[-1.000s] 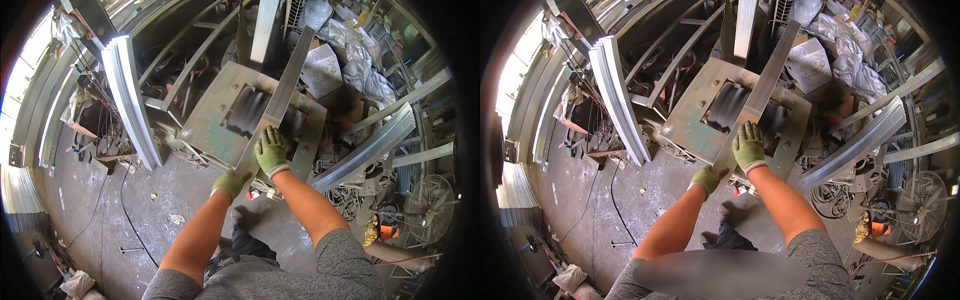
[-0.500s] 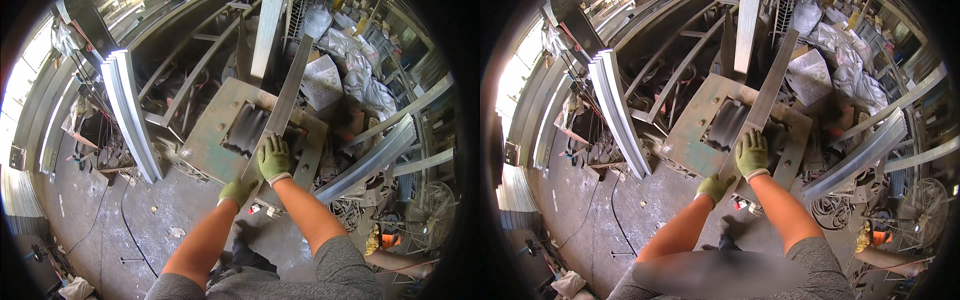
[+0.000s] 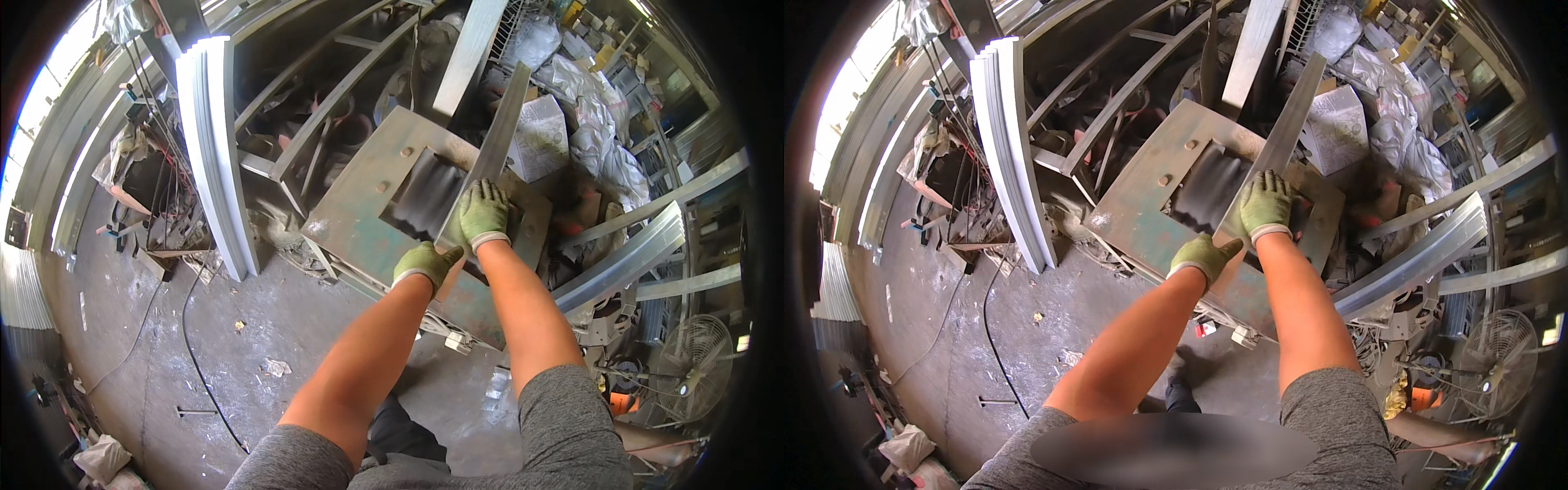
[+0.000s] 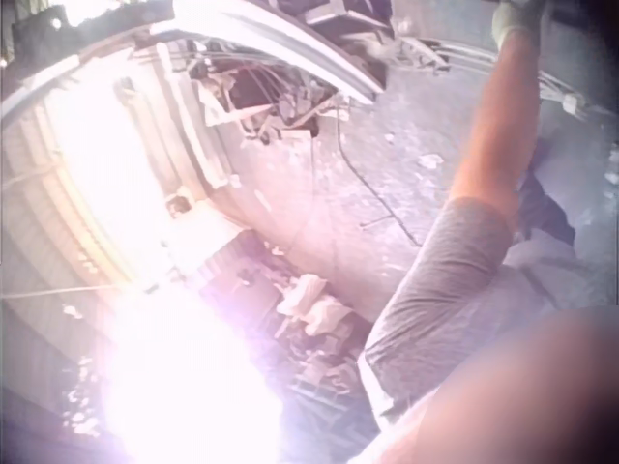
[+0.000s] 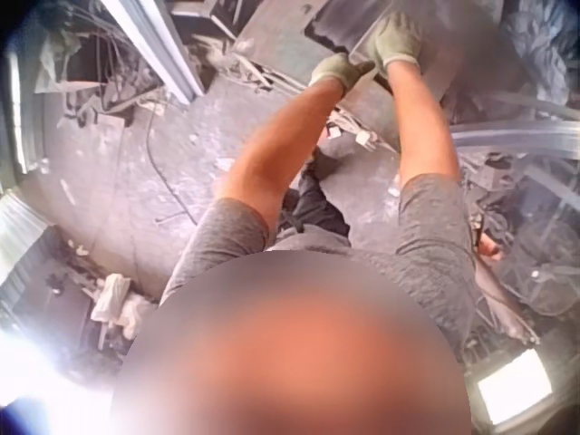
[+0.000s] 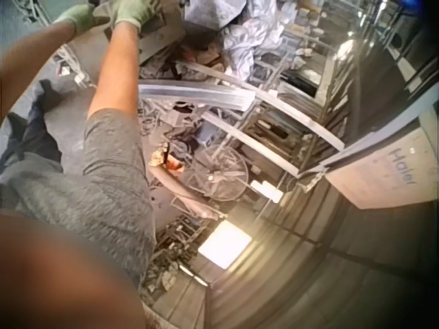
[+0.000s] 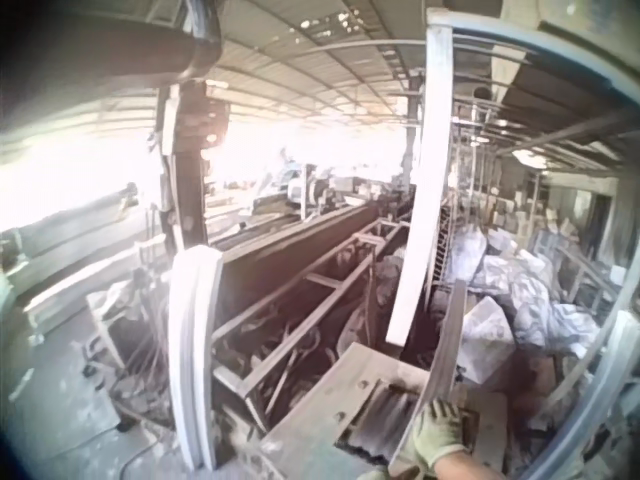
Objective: The person repeatedly feeds long metal bars through a roller straightening machine, flipping each bar to process both sides. After straightening, the person stacks the finished bars on a nearby pile.
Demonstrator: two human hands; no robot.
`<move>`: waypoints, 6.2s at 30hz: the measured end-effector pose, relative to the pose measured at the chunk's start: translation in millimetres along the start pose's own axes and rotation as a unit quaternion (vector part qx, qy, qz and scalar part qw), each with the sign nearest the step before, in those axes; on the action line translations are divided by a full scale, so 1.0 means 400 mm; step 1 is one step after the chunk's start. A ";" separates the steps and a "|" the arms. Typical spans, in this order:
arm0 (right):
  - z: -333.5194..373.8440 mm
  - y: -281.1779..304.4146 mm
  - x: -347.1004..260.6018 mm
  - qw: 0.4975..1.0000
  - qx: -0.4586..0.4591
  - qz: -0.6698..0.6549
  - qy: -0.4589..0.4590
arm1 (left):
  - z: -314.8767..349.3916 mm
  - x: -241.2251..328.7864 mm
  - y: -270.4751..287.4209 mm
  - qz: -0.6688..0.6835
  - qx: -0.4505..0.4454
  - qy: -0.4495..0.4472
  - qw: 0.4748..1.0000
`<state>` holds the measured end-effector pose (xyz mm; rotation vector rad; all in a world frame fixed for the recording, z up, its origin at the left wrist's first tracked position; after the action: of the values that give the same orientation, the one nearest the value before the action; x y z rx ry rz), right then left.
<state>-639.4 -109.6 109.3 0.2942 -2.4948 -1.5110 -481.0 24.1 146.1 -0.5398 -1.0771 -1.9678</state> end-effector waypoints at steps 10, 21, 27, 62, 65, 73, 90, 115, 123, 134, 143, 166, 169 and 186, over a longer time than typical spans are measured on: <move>0.144 0.068 -0.091 0.999 0.031 0.025 0.023 | 0.141 -0.128 -0.034 0.036 0.002 -0.008 0.999; 0.279 0.119 -0.194 0.999 -0.012 -0.030 -0.017 | 0.253 -0.257 -0.078 -0.027 0.010 -0.004 1.000; 0.106 0.070 -0.106 1.000 -0.016 -0.021 -0.003 | 0.120 -0.119 -0.020 0.001 0.021 0.013 1.000; -0.020 -0.028 0.023 0.998 -0.014 -0.056 -0.013 | 0.182 -0.115 -0.010 -0.015 -0.014 0.055 0.998; -0.015 -0.031 0.024 0.999 -0.009 -0.052 -0.011 | 0.188 -0.128 -0.011 -0.006 -0.013 0.049 0.999; 0.129 0.038 -0.051 0.998 -0.011 -0.063 0.016 | 0.311 -0.262 -0.068 0.032 -0.010 0.041 0.999; 0.278 0.106 -0.179 0.995 0.000 -0.098 -0.026 | 0.419 -0.404 -0.125 -0.029 0.035 0.075 0.996; 0.211 0.056 -0.099 0.996 -0.047 -0.074 0.020 | 0.594 -0.524 -0.153 -0.018 -0.009 0.141 0.990; 0.377 0.118 -0.214 0.991 -0.081 -0.108 0.002 | 0.724 -0.705 -0.203 -0.014 -0.007 0.138 0.990; 0.692 0.215 -0.432 0.989 -0.020 -0.139 0.037 | 0.978 -0.986 -0.248 -0.005 0.006 0.128 0.992; 0.955 0.331 -0.637 0.984 -0.052 -0.166 0.030 | 1.196 -1.253 -0.290 -0.049 0.012 0.203 0.978; 0.864 0.397 -0.472 0.816 0.035 -0.501 -0.286 | 1.159 -1.303 -0.261 0.116 0.027 0.169 0.978; 0.810 0.314 -0.456 0.621 -0.106 -0.677 -0.381 | 1.048 -1.224 -0.269 0.200 -0.074 0.229 0.950; 0.527 0.169 -0.382 0.700 -0.265 -0.513 -0.419 | 0.791 -0.631 -0.134 -0.124 -0.001 0.082 0.989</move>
<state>-556.2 141.9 62.4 1.2935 -2.2245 -3.3580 -382.1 419.3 120.2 -0.2469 -1.0794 -2.1854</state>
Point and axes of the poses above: each hand's wrist, its own z-axis away from the middle knuckle, its own y-axis out of the back of the hand, x = y × z, the point moved 2 cm from there along -z, towards the middle knuckle
